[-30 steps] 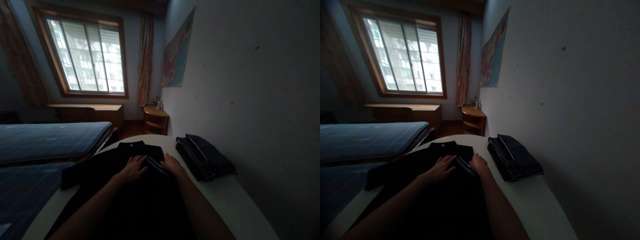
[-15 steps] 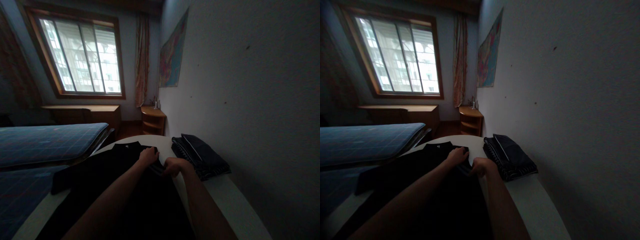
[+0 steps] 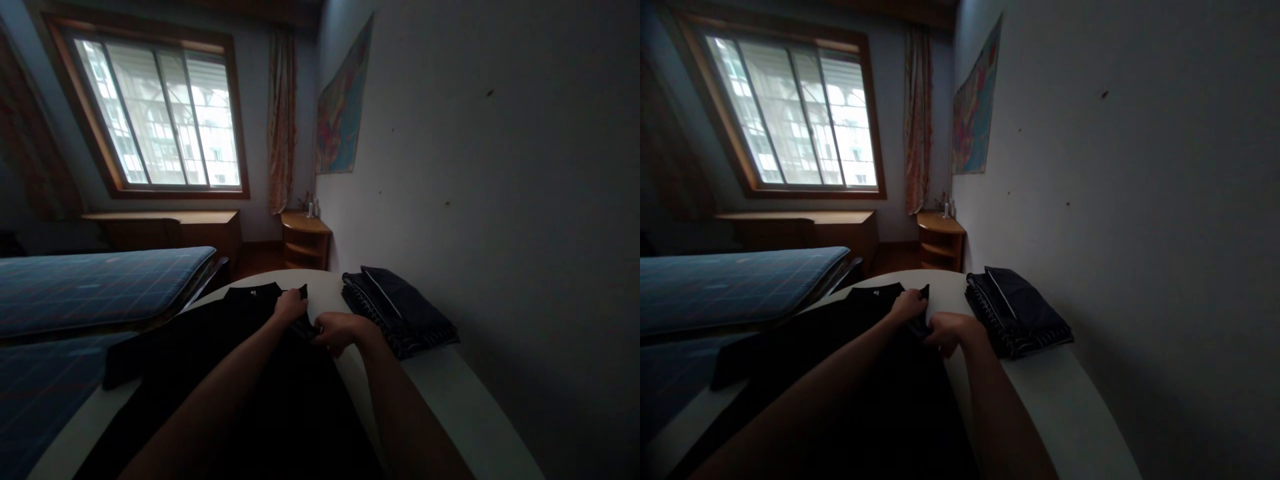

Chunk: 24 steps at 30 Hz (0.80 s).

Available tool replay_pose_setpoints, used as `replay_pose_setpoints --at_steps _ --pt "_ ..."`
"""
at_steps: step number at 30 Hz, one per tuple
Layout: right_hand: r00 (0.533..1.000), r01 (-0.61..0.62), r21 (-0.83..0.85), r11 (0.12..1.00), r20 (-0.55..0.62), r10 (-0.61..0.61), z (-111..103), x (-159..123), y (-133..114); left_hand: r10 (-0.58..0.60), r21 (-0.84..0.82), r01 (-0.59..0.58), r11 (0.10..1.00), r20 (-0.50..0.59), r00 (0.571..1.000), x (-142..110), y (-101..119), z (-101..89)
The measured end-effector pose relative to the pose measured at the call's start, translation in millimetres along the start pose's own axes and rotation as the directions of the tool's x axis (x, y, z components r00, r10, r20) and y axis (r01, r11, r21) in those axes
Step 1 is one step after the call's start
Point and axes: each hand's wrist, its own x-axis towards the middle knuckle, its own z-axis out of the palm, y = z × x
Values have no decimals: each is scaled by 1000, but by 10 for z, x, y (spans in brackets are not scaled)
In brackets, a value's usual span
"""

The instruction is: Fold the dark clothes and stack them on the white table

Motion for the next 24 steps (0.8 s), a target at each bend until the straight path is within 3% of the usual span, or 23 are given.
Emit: replay_pose_setpoints --at_steps 3,6,10,15,21,24 --pt "989 107 -46 993 -97 -111 59 -44 -171 -11 -119 11 993 -6 1000 42 -170 -85" --pt "948 214 -101 972 -219 -231 179 -79 -373 -43 -230 42 972 1 999 63 -382 -169" --pt "930 310 -149 939 -159 -332 426 -107 -558 -103 -325 100 940 9 995 21 -705 -189" --pt "968 221 -319 922 -44 -247 801 -288 -551 -141 -400 125 908 -12 990 -94 -983 -85" --pt "972 22 -369 929 -209 -106 1106 -536 -459 4 -423 -46 905 -99 995 -203 -1012 -45" --pt "965 50 -309 950 -228 -125 1156 -607 -475 91 -379 -130 916 -121 989 -216 -995 -64"
